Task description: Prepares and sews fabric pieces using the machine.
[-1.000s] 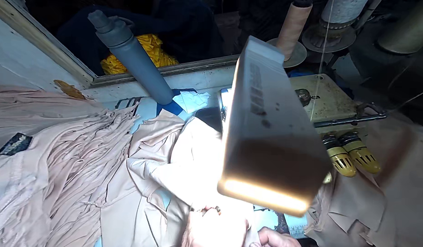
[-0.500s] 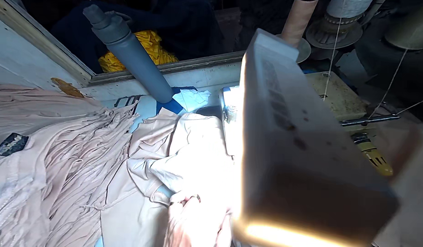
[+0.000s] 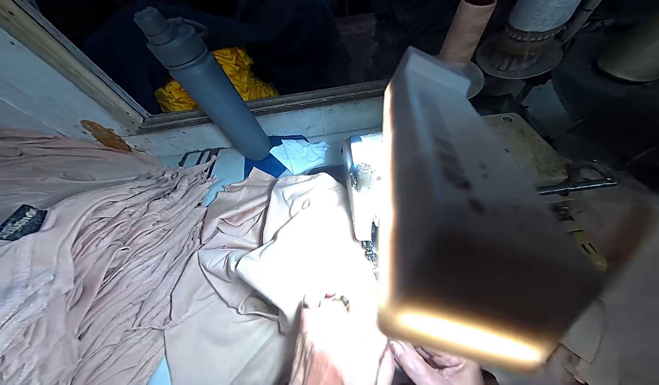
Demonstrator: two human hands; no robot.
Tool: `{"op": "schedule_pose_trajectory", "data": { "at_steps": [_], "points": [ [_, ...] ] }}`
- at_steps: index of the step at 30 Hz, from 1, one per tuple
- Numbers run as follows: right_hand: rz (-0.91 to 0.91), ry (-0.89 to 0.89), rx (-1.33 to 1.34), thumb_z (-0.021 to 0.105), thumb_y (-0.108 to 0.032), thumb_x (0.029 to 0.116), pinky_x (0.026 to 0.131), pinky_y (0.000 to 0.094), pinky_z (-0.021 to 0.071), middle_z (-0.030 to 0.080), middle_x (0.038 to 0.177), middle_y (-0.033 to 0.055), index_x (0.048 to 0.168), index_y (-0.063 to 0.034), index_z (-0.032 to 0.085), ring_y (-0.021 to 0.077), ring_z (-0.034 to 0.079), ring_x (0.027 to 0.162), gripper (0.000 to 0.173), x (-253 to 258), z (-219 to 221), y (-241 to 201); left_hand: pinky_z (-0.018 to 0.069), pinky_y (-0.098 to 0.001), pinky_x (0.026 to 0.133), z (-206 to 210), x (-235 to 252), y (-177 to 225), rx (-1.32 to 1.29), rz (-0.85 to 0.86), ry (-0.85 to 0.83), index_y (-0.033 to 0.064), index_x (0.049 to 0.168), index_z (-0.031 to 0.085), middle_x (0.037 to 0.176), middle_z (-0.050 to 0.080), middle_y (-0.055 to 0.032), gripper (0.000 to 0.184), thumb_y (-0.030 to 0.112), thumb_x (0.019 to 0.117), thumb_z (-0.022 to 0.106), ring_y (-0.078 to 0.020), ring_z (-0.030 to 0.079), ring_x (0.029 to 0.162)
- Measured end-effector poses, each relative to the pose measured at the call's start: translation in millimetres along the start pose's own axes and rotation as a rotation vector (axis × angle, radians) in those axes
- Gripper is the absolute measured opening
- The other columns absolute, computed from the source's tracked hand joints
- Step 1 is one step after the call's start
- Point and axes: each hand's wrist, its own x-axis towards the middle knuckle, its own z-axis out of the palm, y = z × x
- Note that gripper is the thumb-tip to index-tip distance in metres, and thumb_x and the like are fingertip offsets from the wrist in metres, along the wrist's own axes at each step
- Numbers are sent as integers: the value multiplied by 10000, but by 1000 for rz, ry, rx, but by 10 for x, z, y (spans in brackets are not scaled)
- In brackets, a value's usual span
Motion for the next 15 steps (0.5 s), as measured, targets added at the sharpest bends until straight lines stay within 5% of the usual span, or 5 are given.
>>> {"op": "schedule_pose_trajectory", "data": {
  "at_steps": [3,5,10,15],
  "points": [
    [3,1,39,658,59,884,639,127,525,696,723,-57,868,27,728,-75,608,668,79,103,23,-44,421,-396,893,63,69,-49,28,-51,55,135,827,758,704,686,-22,183,226,928,636,-176,624,724],
    [37,-18,82,660,77,882,735,171,586,755,826,-46,944,21,745,-42,685,768,119,102,-16,-98,406,-413,916,-5,28,-64,-7,-87,4,118,835,758,701,672,-34,184,214,938,640,-186,618,737],
    [86,-36,182,666,109,856,792,210,606,782,946,-65,1116,-11,741,-9,716,843,296,-15,-82,-90,337,-437,987,-58,-114,-83,-152,-43,25,104,830,758,706,681,-60,158,173,936,663,-187,612,746],
    [68,-48,229,662,119,855,829,217,606,783,999,-60,1145,-11,743,-6,717,895,327,-27,-55,-50,347,-396,981,42,-109,-77,-169,45,85,94,837,760,766,707,-76,175,182,946,655,-193,617,808]
  ]
}}
